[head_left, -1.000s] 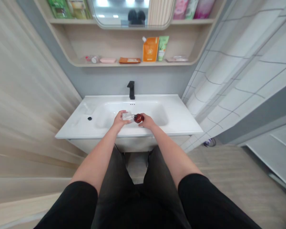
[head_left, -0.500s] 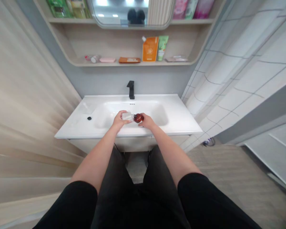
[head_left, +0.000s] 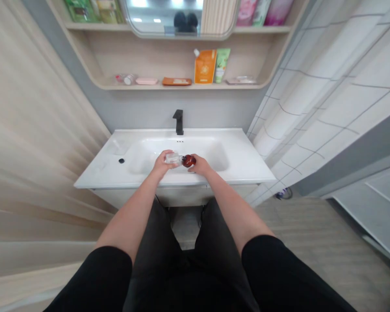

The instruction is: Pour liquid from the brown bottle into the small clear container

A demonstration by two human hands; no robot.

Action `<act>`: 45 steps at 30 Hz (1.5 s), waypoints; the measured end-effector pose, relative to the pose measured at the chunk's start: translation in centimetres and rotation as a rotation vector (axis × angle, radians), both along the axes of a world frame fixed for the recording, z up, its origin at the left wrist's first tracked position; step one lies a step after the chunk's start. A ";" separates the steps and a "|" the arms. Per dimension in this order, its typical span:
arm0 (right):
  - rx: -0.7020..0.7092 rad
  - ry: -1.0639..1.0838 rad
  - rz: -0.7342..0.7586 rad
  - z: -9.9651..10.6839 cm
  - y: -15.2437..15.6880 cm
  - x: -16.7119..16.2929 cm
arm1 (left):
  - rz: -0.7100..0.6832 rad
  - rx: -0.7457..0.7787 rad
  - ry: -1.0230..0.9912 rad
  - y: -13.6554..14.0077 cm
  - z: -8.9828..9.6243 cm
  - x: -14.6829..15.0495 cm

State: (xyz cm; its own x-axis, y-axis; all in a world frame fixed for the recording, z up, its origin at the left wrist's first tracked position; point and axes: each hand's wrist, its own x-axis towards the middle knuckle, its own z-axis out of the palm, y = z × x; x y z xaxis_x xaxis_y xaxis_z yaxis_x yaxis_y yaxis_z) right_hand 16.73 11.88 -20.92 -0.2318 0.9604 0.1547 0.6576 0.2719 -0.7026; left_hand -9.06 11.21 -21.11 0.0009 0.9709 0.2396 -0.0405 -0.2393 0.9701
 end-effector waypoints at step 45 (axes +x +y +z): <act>0.011 0.007 0.009 -0.5 0.3 0.0 | -0.009 -0.003 -0.029 -0.1 0.2 0.1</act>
